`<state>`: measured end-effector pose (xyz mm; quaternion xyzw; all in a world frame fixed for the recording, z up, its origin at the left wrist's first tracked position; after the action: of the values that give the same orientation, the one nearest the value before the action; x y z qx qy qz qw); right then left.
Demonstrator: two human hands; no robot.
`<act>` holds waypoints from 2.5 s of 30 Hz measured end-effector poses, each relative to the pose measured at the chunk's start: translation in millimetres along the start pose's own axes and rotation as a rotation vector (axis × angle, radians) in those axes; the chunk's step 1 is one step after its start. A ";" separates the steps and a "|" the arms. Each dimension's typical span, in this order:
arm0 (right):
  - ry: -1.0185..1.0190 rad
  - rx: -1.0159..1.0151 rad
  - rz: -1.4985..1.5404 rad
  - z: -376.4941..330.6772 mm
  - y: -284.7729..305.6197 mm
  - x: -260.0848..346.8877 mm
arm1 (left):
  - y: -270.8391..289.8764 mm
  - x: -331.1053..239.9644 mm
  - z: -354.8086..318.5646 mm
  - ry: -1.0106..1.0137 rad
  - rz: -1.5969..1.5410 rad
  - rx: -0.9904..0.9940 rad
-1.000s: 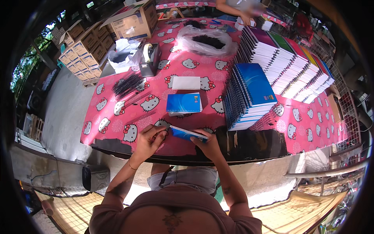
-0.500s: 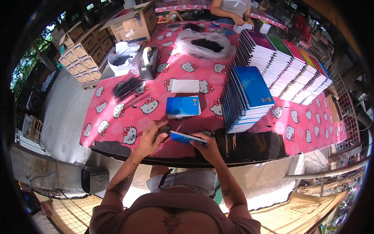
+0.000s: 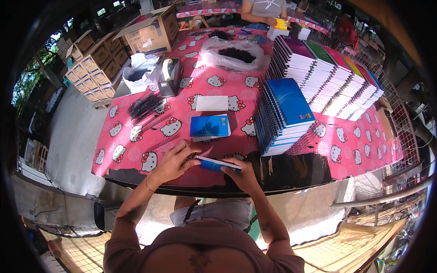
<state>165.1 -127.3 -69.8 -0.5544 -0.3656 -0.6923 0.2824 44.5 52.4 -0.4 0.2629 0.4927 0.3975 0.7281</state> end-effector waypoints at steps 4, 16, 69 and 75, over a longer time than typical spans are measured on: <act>0.021 0.002 -0.030 -0.1 0.4 7.2 | -9.9 8.0 0.0 0.068 0.000 0.127; 0.004 -0.108 0.119 -2.3 -7.7 19.8 | -17.5 -32.2 8.7 0.195 0.798 -0.144; 0.047 0.021 -0.100 1.7 -7.1 -21.4 | -77.3 -79.3 -4.1 -0.177 0.430 -0.004; 0.199 0.002 -0.266 -7.2 9.0 20.3 | -61.8 -67.4 15.2 -0.122 0.216 -0.100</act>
<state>163.7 -138.1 -49.2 -0.4296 -0.4068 -0.7746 0.2235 64.9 -37.7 -8.2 0.3016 0.3960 0.4807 0.7219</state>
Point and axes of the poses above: each hand's wrist, its own z-axis towards the middle knuckle, its own y-axis out of the back of the hand, x = y × z, the point moved 7 cm from there along z, towards the middle knuckle, and after that the axes turned 3 degrees about x, right-handed, at the moved point
